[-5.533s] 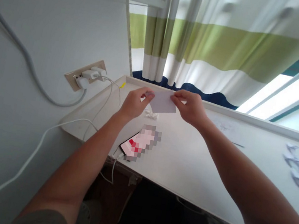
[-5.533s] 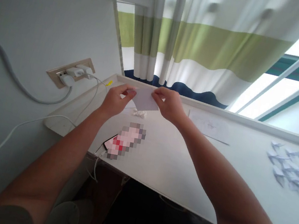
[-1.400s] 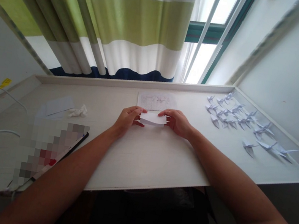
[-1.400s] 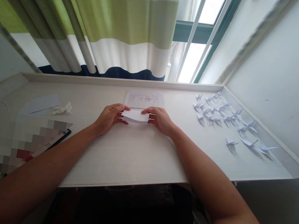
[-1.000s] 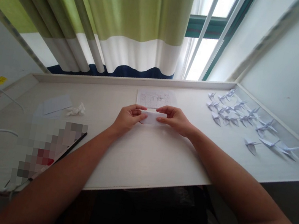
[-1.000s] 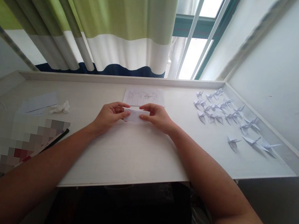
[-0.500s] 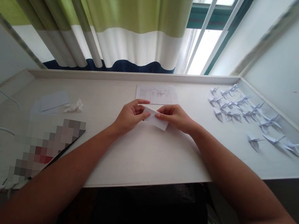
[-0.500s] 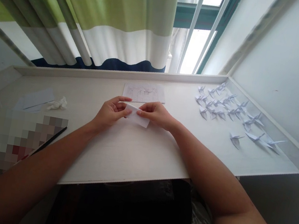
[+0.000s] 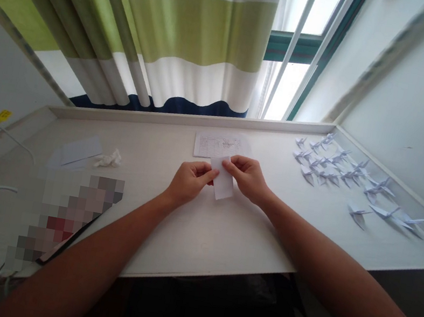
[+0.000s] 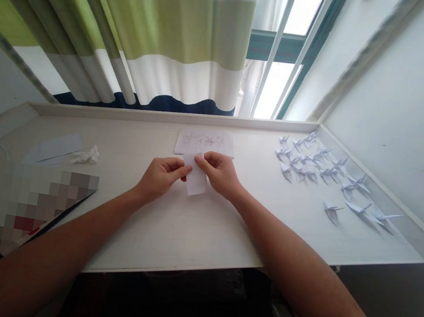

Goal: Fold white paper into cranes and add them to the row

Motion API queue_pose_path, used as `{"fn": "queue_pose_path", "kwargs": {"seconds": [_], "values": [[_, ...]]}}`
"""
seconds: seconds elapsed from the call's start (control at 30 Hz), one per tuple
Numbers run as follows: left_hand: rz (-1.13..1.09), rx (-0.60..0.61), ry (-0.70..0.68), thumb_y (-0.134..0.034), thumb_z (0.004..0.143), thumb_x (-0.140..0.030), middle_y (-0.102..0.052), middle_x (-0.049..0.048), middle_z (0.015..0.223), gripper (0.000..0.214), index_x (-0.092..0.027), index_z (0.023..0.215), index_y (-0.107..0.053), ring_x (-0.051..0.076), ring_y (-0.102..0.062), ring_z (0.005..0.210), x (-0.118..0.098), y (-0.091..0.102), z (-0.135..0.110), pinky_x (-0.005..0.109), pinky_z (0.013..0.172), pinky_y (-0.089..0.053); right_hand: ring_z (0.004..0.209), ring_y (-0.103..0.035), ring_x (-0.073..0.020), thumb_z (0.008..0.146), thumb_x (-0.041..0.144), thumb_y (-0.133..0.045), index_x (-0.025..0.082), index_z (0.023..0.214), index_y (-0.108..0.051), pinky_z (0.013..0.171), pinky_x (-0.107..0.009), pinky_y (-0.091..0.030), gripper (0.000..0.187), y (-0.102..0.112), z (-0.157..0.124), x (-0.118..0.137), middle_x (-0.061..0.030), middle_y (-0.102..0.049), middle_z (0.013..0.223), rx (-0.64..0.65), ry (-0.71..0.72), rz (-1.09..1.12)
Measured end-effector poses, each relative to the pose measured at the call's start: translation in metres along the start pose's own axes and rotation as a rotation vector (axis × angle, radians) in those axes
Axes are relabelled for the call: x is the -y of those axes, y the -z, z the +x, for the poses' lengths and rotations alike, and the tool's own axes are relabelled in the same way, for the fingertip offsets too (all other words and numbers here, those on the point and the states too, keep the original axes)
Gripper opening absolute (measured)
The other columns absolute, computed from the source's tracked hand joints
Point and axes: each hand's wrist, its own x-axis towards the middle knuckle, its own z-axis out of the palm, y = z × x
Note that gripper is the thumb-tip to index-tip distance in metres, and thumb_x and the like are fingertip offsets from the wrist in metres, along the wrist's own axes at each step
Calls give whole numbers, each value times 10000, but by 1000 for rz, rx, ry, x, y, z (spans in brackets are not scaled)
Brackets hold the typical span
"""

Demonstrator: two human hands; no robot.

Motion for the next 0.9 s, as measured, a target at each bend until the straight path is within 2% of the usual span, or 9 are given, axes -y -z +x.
{"fn": "queue_pose_path", "kwargs": {"seconds": [0.17,0.33,0.63,0.8,0.9], "values": [[25,-49,-30,-812,862,-447,-720,37,696,278,-195,747,-792,177,-649,653,1,0,-1,310,650,-564,665,-579,-164,726,741,-864,210,699,-638,619,-309,-483,577,-1,1,-1,-15,-666,701,5,-26,64],[61,-81,-37,-823,857,-442,-708,33,667,281,-191,736,-787,172,-635,634,2,1,0,296,614,-534,661,-599,-171,768,747,-836,205,685,-657,621,-314,-498,577,-1,-1,1,-27,-673,692,21,-19,57],[16,-27,-31,-831,849,-479,-705,38,699,322,-180,748,-769,168,-629,647,2,1,1,300,632,-537,697,-615,-184,817,760,-776,191,701,-703,670,-332,-531,585,0,-1,4,-46,-696,719,31,3,39],[68,-8,4,-780,857,-448,-660,19,662,310,-176,718,-722,152,-592,628,7,2,2,287,626,-484,689,-559,-169,884,696,-719,191,671,-654,683,-326,-489,551,3,3,-2,-21,-625,679,9,33,-50],[149,-24,52,-755,845,-440,-659,15,661,300,-174,716,-701,151,-579,626,14,4,3,291,631,-454,663,-506,-160,940,584,-646,205,618,-566,674,-326,-428,503,7,7,-10,0,-568,634,26,32,-244]]}}
